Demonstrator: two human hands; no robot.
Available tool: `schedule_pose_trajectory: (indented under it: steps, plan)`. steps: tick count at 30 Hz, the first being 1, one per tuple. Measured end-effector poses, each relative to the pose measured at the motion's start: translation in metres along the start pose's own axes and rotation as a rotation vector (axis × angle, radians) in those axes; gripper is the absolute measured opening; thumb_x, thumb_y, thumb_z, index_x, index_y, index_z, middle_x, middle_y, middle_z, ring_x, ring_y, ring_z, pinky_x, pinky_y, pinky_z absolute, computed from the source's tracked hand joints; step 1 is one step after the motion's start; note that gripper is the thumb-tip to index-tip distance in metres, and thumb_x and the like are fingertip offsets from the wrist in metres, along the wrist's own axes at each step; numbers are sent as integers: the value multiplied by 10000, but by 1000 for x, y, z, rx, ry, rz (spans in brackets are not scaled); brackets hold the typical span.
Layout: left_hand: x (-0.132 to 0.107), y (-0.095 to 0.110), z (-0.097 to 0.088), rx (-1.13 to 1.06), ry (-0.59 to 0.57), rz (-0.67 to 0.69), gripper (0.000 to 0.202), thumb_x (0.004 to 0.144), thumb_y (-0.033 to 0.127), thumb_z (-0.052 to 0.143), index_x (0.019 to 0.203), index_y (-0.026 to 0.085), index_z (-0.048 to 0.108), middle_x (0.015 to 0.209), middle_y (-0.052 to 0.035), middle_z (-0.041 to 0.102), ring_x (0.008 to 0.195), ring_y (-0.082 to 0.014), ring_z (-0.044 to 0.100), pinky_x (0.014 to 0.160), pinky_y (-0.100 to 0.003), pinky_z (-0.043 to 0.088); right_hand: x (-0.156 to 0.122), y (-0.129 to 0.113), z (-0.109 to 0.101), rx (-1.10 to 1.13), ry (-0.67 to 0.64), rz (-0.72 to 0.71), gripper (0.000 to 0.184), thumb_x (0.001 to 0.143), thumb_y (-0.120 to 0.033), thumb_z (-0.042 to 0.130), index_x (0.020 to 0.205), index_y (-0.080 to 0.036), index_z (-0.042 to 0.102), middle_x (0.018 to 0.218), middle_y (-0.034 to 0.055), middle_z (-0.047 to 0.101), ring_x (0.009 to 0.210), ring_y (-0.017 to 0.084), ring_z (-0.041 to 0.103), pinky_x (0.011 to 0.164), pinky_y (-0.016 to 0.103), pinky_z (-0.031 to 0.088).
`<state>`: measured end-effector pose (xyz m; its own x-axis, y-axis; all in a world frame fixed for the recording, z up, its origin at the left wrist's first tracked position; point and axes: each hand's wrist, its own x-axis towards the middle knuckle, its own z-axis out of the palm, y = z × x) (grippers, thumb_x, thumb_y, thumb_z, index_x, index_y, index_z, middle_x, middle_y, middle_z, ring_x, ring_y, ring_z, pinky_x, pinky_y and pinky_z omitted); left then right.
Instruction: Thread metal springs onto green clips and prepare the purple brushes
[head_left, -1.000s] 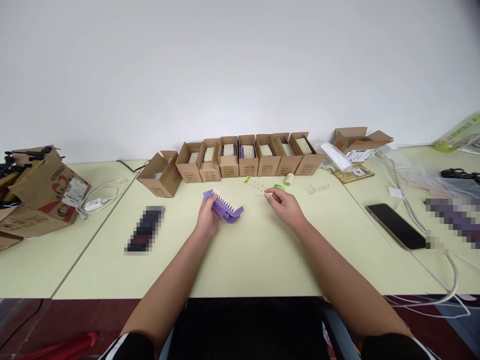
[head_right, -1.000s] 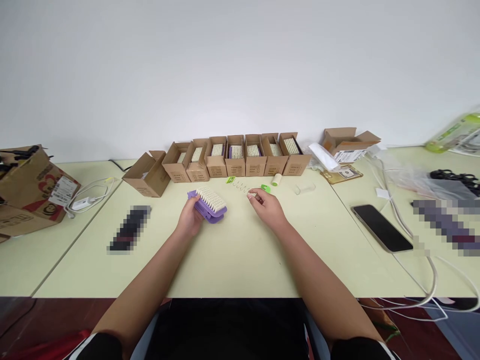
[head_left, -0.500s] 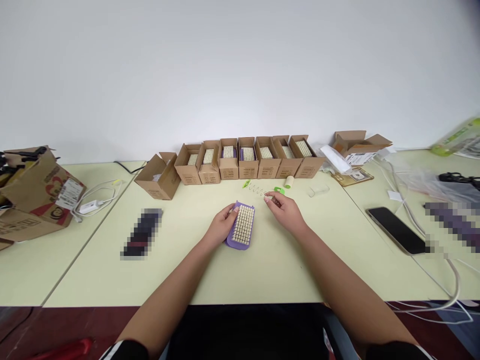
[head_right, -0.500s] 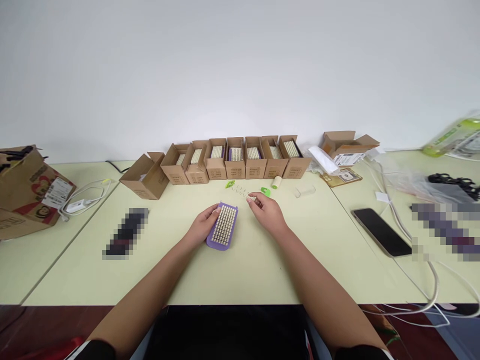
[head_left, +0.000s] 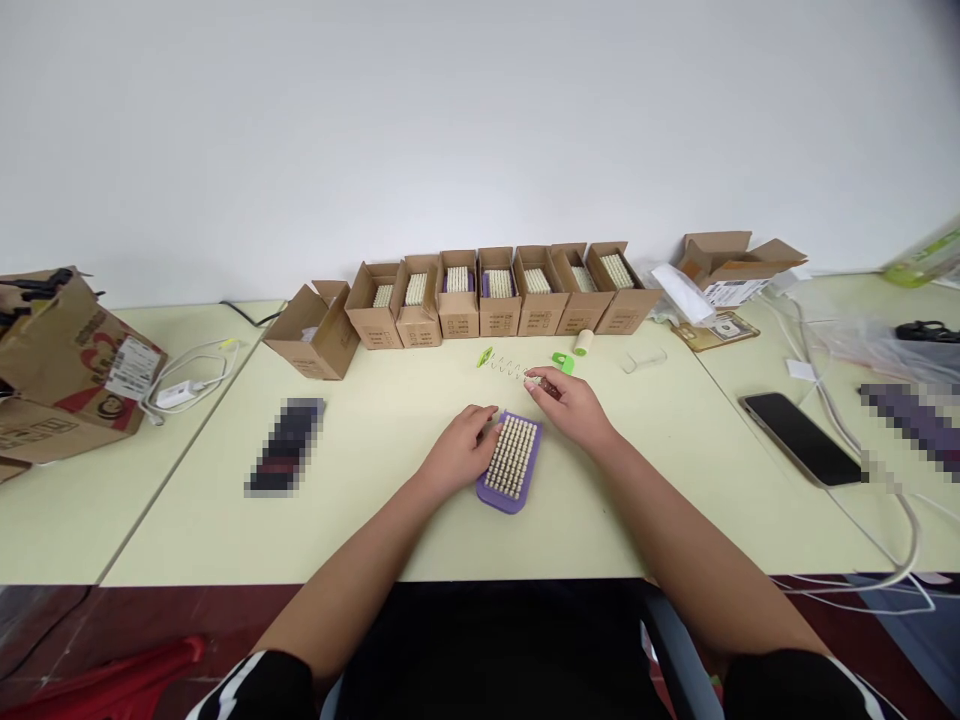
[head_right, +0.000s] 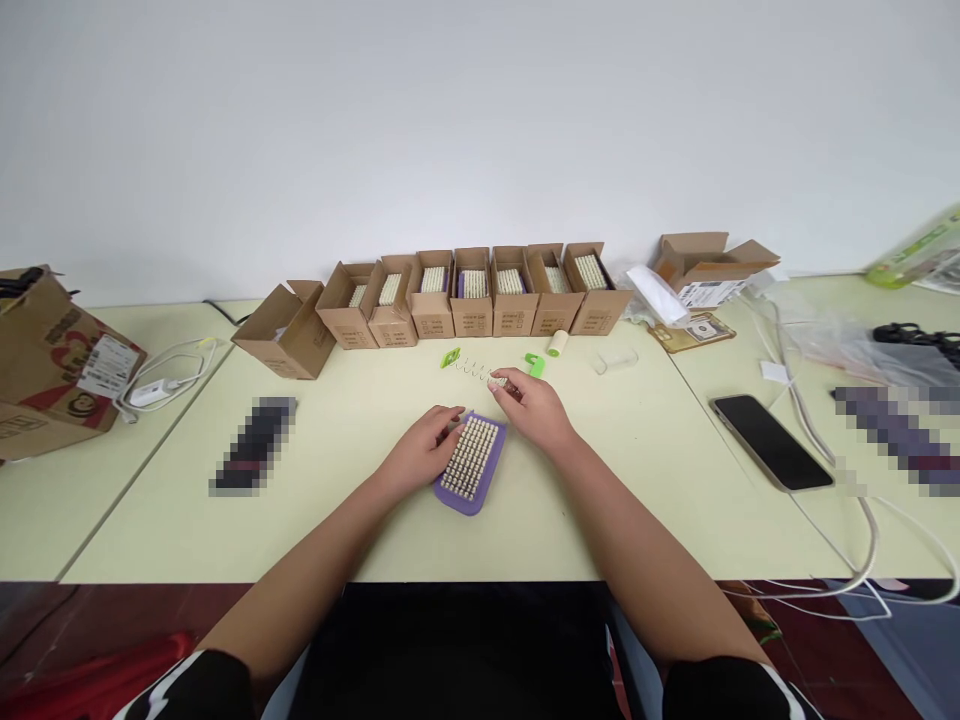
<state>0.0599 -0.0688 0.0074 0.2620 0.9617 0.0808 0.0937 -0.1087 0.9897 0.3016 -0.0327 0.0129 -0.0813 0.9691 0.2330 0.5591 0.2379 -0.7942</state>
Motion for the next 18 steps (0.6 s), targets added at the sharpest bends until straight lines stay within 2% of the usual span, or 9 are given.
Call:
schedule_pose_trajectory:
  steps: [4, 7, 10, 13, 16, 18]
  plan:
    - [0, -2, -3, 68, 38, 22, 337, 893, 409, 800, 1202, 276, 798, 1165, -101, 712, 982, -283, 642, 950, -395, 523, -2, -3, 1, -44, -13, -34, 475, 1014, -617, 547, 1247, -249, 735, 833, 28, 712, 708, 195, 625, 716, 334, 518]
    - [11, 1, -12, 54, 207, -22, 429, 928, 472, 761, 1312, 283, 735, 1180, -92, 705, 999, -257, 642, 838, -345, 520, -4, -9, -1, -131, -2, -119, 454, 1044, -570, 523, 1299, -251, 721, 980, 55, 758, 800, 208, 671, 791, 349, 541]
    - [28, 6, -20, -120, 319, -96, 564, 919, 548, 756, 1407, 283, 660, 1263, -102, 684, 992, -245, 670, 762, -321, 524, -8, -17, -3, -254, -26, -246, 448, 1078, -521, 477, 1368, -258, 695, 1084, 80, 756, 967, 242, 691, 859, 368, 541]
    - [43, 11, -20, -260, 257, -137, 615, 915, 619, 729, 1404, 254, 650, 1230, -118, 702, 842, -219, 693, 662, -311, 511, -9, -24, -3, -384, -90, -338, 455, 1096, -493, 430, 1401, -268, 682, 1096, 101, 746, 1068, 281, 667, 912, 408, 527]
    - [50, 13, -12, -219, 140, -115, 547, 974, 673, 603, 1250, 213, 709, 971, -82, 712, 604, -153, 605, 556, -299, 445, -11, -33, 2, -490, -127, -400, 412, 1093, -399, 427, 1390, -267, 681, 1126, 112, 744, 1086, 307, 643, 1014, 487, 485]
    - [50, 13, -5, -147, 121, -50, 523, 1013, 674, 524, 1172, 218, 727, 840, -38, 663, 526, -123, 518, 541, -297, 423, -12, -44, 8, -573, -69, -398, 386, 1053, -283, 466, 1380, -278, 672, 1182, 120, 738, 1198, 349, 604, 1148, 589, 379]
